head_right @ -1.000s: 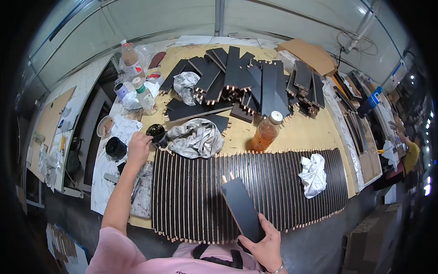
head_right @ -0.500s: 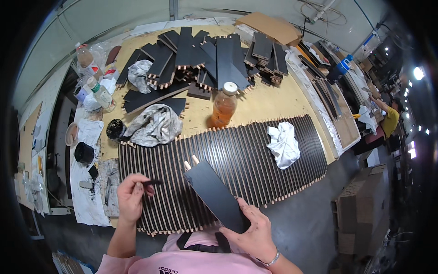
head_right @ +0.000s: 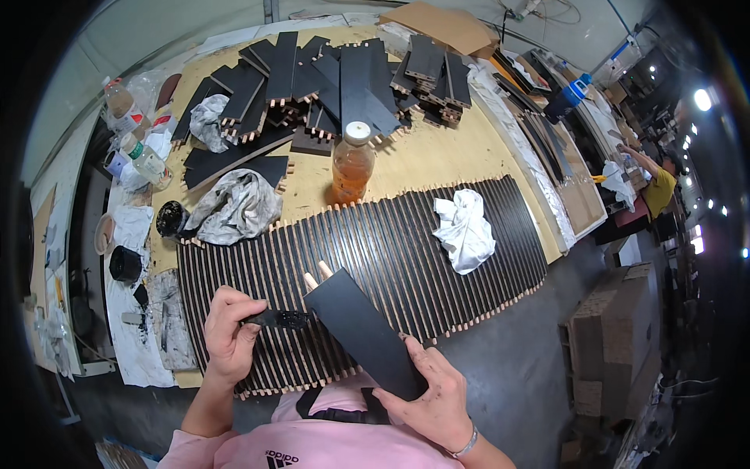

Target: The person cleans wooden panels by wiping them with a cloth moistened from a bottle and rubbing them with a sponge block, then stacks them on the workbench.

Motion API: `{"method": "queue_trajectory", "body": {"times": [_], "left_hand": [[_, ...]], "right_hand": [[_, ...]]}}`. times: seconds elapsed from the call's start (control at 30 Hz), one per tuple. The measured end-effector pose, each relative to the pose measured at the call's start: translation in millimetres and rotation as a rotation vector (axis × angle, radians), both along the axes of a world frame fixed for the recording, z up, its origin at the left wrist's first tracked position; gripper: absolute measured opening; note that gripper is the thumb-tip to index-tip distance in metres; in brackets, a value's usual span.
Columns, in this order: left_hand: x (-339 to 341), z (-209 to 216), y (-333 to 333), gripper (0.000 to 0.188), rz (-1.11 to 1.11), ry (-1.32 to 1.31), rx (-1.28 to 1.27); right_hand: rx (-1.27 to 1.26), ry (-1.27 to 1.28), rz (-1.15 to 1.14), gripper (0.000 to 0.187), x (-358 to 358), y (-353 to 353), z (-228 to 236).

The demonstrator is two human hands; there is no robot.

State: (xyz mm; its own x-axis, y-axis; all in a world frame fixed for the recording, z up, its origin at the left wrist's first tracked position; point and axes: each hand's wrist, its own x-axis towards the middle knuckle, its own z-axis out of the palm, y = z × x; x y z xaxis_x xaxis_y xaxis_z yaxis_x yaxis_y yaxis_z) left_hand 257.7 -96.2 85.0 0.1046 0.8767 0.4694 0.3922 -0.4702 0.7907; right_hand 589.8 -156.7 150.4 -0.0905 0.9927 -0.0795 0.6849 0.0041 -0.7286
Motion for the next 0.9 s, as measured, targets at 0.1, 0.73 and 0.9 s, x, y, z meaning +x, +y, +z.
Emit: {"method": "queue_trajectory", "body": {"times": [0.1, 0.73, 0.9], "left_hand": [[3.9, 1.2, 2.7, 0.022, -0.015, 0.008, 0.006], [1.4, -2.4, 16.7, 0.029, -0.035, 0.015, 0.066], [-0.9, -4.2, 15.8, 0.029, -0.056, 0.017, 0.016]], "right_hand": [[0.01, 0.006, -0.004, 0.089, 2.3, -0.4, 0.2], [0.01, -0.017, 0.004, 0.088, -0.4, 6.6, 0.3], [0.014, -0.024, 0.009, 0.088, -1.6, 9.6, 0.6]]}}
